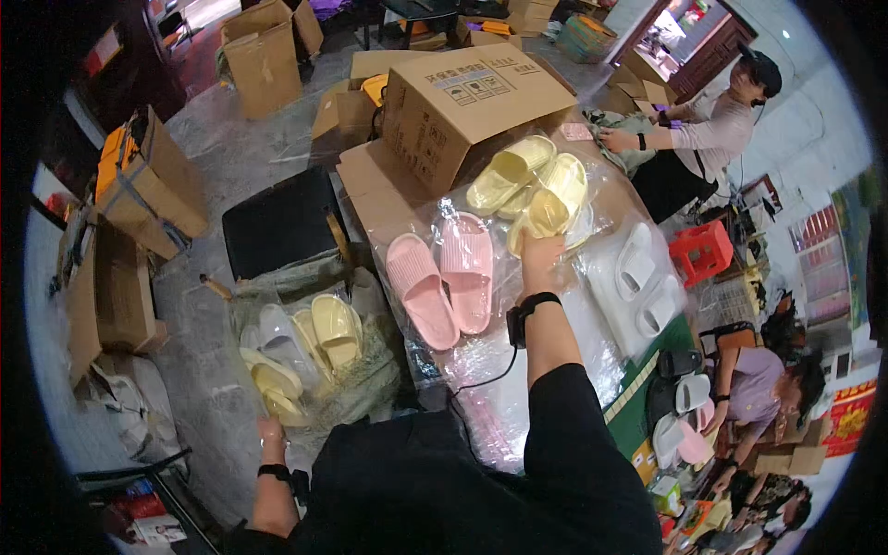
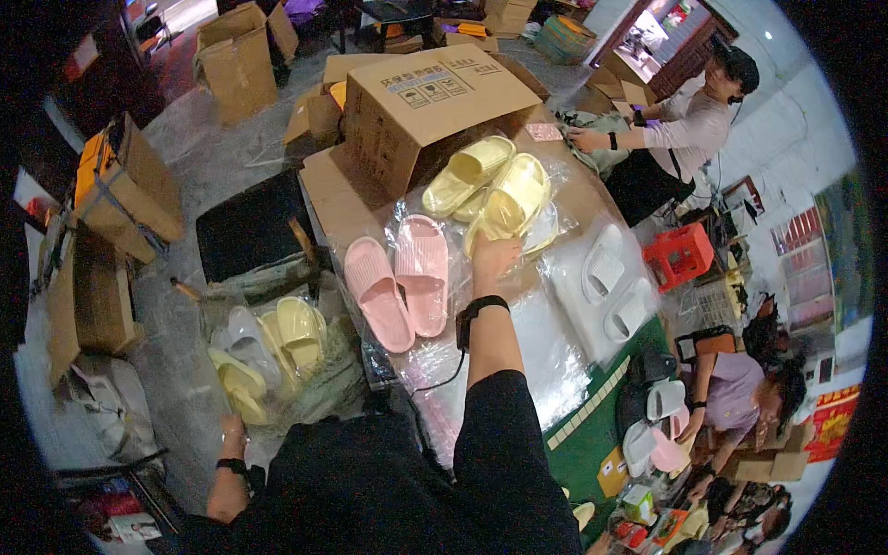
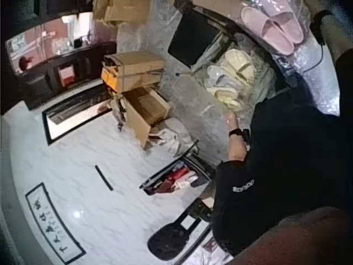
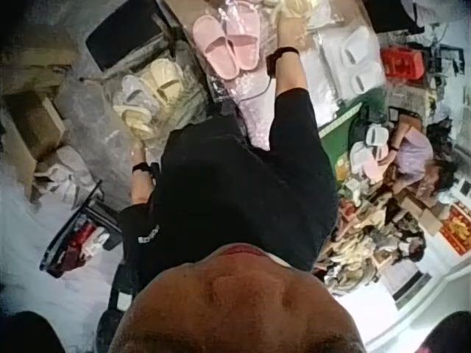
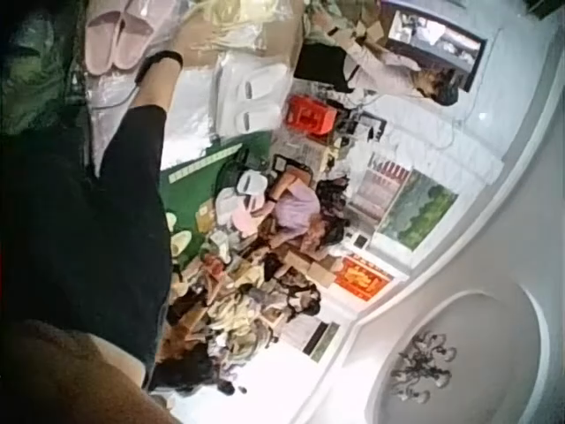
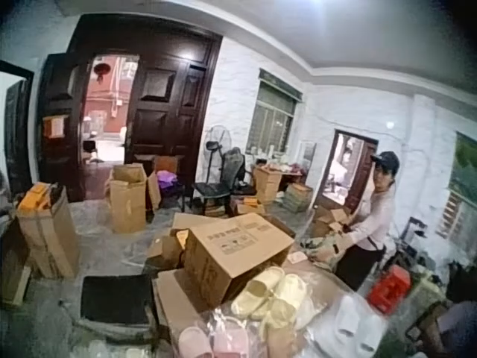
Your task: Placing pairs of foam sandals into plastic bags and then into a large sack.
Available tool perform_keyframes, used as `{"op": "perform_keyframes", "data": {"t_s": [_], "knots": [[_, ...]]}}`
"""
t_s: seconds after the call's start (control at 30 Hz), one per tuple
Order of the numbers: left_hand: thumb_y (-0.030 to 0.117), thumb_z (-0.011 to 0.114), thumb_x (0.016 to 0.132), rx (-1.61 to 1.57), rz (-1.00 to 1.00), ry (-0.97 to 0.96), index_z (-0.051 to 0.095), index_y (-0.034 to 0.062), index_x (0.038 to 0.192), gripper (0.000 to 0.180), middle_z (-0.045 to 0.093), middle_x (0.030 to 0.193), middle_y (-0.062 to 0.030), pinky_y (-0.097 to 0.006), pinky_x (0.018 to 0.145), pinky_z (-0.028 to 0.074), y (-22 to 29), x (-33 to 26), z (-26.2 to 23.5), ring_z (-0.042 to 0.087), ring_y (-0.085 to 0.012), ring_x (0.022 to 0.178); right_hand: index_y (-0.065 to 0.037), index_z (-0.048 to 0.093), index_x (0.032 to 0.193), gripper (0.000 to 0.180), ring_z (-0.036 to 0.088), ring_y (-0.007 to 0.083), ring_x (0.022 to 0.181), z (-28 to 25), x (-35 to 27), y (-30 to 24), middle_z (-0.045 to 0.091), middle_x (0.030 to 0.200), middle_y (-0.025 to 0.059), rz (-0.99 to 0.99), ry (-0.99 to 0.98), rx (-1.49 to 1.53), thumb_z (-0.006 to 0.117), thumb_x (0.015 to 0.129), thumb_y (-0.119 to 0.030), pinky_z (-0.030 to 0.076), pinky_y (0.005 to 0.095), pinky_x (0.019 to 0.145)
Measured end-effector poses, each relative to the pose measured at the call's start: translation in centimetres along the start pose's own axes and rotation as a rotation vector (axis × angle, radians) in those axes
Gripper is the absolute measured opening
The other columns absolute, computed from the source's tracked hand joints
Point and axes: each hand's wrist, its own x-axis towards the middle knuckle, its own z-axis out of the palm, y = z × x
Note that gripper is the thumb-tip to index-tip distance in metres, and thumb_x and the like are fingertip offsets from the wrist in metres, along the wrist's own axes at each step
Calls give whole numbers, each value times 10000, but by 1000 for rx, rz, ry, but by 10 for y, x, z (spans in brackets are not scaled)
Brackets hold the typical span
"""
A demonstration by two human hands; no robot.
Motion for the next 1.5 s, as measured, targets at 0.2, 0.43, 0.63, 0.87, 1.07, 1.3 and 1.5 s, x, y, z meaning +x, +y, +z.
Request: {"op": "perform_keyframes", "data": {"t_s": [0.2,0.43,0.63,0.87,1.07,1.3,1.5], "knots": [[122,517,785,-549,-98,119,415,-61,1172,440,534,1068,-240,-378,761,453,40,-50,5,559,-328,901,72,542,934,374,574,231,767,18,34,7,599,873,184,110,-280,448,645,637,-131,446,301,685],[98,522,772,-585,2,32,406,-67,1184,459,536,1081,-220,-362,769,444,30,-24,24,553,-312,920,-16,415,846,187,433,121,637,-25,55,-16,464,773,36,-93,-114,995,553,745,-93,385,255,544],[125,559,742,-345,-54,50,389,-64,1218,539,481,1182,-226,-360,879,392,19,-1,38,496,-331,1050,-2,380,1146,415,545,170,890,-151,-29,-60,520,1031,98,-252,-410,1266,534,772,-96,457,286,786],[195,589,704,-68,-69,102,407,-62,1209,596,448,1202,-265,-386,923,363,44,-14,36,444,-404,1096,8,545,1023,275,561,121,807,-127,-67,-20,605,911,65,61,-1006,958,602,766,-72,469,257,695],[164,571,694,-733,-61,62,452,-56,1140,512,513,1107,-256,-382,850,399,54,-50,18,515,-370,1006,45,547,1010,376,540,203,856,4,-90,92,593,902,138,-610,-764,41,660,763,-216,426,327,748],[163,495,778,-713,-427,-76,488,4,1091,351,563,970,-169,-372,689,454,-49,-42,73,563,-278,859,115,367,1170,739,501,318,958,28,-110,100,496,1062,239,-464,-773,126,706,680,-321,400,369,824],[165,517,763,-630,-497,103,455,37,1148,410,541,993,-219,-402,680,454,-1,-60,55,553,-337,884,133,220,1279,970,423,324,1135,33,-108,99,405,1231,260,-388,-845,-6,744,630,-363,348,342,950]]}}
